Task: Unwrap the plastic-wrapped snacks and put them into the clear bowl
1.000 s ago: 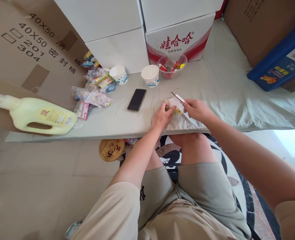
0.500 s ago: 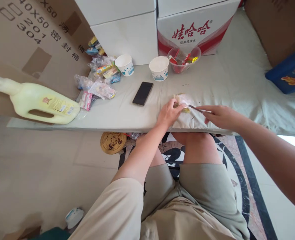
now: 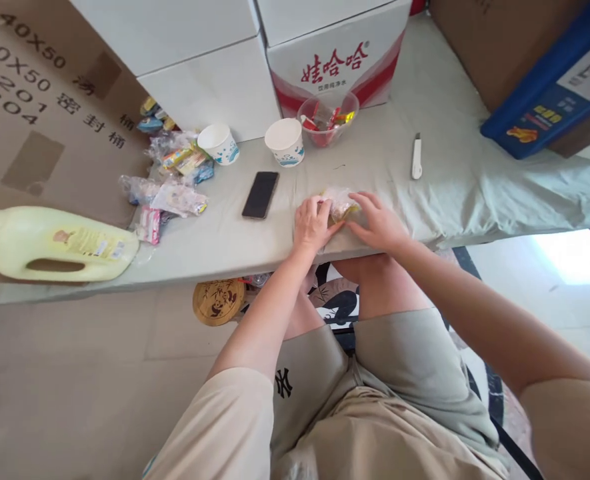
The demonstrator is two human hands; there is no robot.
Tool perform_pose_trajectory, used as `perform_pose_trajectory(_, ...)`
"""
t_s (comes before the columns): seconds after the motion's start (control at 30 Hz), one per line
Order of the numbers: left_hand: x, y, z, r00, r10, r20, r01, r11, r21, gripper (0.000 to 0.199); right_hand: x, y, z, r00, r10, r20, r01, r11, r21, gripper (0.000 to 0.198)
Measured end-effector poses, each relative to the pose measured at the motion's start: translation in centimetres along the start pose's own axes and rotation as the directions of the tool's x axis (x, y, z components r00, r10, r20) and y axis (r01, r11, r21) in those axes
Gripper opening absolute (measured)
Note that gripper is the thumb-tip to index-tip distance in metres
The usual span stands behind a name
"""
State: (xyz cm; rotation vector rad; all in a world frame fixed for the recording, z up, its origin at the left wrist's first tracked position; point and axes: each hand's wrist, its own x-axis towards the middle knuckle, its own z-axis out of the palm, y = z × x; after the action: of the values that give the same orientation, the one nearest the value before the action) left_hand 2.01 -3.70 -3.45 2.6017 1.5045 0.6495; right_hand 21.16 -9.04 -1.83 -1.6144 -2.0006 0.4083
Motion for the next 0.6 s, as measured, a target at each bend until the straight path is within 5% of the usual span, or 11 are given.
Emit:
perform_pose_trajectory(0.13, 0.2, -0.5, 0.6, 1.0, -0.005, 0.013, 0.006, 0.996, -0.089, 0.052, 0.2, -1.0, 1.8, 0.999, 0.037, -0.029, -0.039, 0.998, -0.054, 0.057)
perform_pose_trajectory(0.33, -0.4, -0.2, -0.2, 0.999, -0.035, 0.04, 0.044, 0.969, -0.245, 0.059, 0.3, -1.1, 1.3, 0.997, 0.079, -0.023, -0.079, 0.997, -0.018, 0.052)
perform_pose_trajectory(0.4, -0.3, -0.5, -0.9, 0.996, -0.068, 0.057, 0.083, 0.936, -0.343, 0.043, 0.3, -1.0, 1.1, 0.997, 0.076, -0.018, -0.076, 0.997, -0.021, 0.054)
perform_pose_trajectory(0.5, 0.0, -1.7, -2.0, 0.961, -0.265, 0.074, 0.263, 0.808, -0.528, 0.006, 0.3, -0.9, 0.9, 0.999, 0.049, -0.011, -0.049, 0.998, -0.027, 0.059)
perform_pose_trajectory(0.6, 0.0, -3.6, -3.2, 0.843, -0.532, 0.076, 0.43, 0.582, -0.69, 0.007, 0.4, -0.8, 0.8, 0.997, 0.057, 0.053, -0.055, 0.998, -0.027, 0.047)
